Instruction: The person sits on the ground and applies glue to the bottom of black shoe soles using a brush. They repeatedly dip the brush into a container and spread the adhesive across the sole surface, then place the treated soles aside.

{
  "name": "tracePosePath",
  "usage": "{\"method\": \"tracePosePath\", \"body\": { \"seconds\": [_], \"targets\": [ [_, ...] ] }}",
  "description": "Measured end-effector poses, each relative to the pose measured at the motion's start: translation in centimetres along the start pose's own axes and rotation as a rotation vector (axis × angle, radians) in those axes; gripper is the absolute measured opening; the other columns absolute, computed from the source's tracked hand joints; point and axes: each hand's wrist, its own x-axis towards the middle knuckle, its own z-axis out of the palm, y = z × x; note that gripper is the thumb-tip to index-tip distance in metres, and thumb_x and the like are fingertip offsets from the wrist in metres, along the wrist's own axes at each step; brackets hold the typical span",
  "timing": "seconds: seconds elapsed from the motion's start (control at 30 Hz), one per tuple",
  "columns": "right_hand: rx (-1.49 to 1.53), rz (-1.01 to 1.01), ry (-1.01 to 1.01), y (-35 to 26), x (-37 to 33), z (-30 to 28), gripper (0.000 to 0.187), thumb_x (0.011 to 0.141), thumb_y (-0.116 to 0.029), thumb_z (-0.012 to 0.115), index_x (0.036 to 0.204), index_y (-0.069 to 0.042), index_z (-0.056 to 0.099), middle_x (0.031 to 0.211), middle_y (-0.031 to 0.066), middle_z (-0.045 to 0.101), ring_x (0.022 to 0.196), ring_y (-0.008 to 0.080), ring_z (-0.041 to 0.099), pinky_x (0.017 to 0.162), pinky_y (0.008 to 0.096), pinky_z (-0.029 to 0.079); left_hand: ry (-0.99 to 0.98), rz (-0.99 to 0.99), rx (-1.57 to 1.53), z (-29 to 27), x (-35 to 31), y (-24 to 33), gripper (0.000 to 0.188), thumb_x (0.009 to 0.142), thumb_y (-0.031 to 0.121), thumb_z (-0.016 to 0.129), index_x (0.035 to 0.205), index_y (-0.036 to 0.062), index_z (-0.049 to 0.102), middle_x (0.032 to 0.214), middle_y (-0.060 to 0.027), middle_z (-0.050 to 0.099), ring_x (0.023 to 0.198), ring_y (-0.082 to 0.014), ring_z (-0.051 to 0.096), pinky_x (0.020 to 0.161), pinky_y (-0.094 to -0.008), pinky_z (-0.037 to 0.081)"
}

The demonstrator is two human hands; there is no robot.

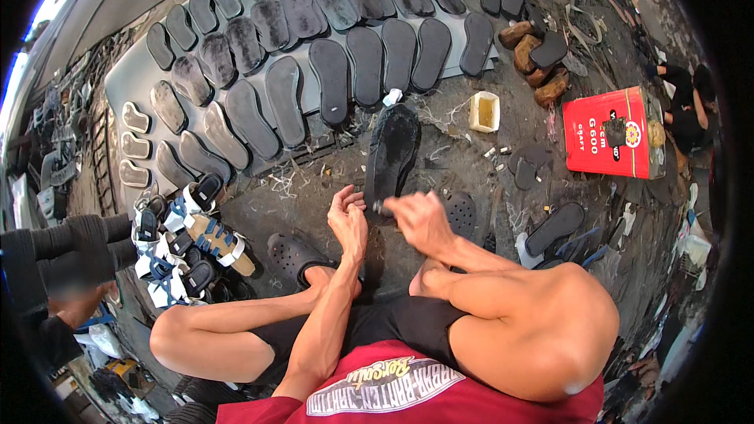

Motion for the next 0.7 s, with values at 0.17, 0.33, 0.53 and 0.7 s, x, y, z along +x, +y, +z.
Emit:
{"method": "tracePosePath", "body": {
  "seconds": [0.17,0.33,0.53,0.7],
  "targets": [
    [0.014,0.373,0.118,4.4,9.9,-1.4,0.028,0.097,-0.014,0.068,0.124,-0.007,0.075,0.109,0.0185,0.076,0.105,0.0403,0.07,0.09,0.0521,0.052,-0.027,0.229,0.378,2.8,-3.6,1.3,0.075,0.084,0.001,0.079,0.153,-0.0041,0.05,0.124,-0.0193,0.065,0.112,-0.0296,0.063,0.101,-0.0425,0.053],
    [-0.038,-0.161,-0.17,2.7,11.9,0.6,0.03,0.091,-0.01,0.064,0.116,-0.017,0.08,0.108,0.0068,0.076,0.11,0.0292,0.066,0.089,0.0464,0.048,-0.003,0.324,0.494,3.1,-4.5,0.9,0.105,0.075,0.002,0.091,0.165,-0.0011,0.035,0.128,-0.0201,0.056,0.12,-0.0373,0.054,0.109,-0.0498,0.046],
    [-0.243,0.144,0.153,7.2,14.3,-2.3,0.027,0.097,-0.012,0.064,0.12,-0.015,0.078,0.1,0.012,0.078,0.099,0.0303,0.07,0.09,0.0496,0.048,0.059,0.283,0.309,3.5,-3.8,1.0,0.109,0.076,0.001,0.089,0.168,-0.0014,0.03,0.133,-0.018,0.056,0.116,-0.0309,0.057,0.105,-0.0435,0.049],
    [-0.24,-0.091,0.025,1.8,8.3,0.8,0.029,0.093,-0.01,0.064,0.122,-0.009,0.069,0.089,0.0084,0.065,0.086,0.0275,0.063,0.082,0.0445,0.046,0.33,0.331,0.18,2.2,-3.8,0.8,0.075,0.083,-0.011,0.058,0.155,-0.0016,0.043,0.129,-0.0156,0.055,0.108,-0.0252,0.055,0.098,-0.0375,0.049]
  ]
}}
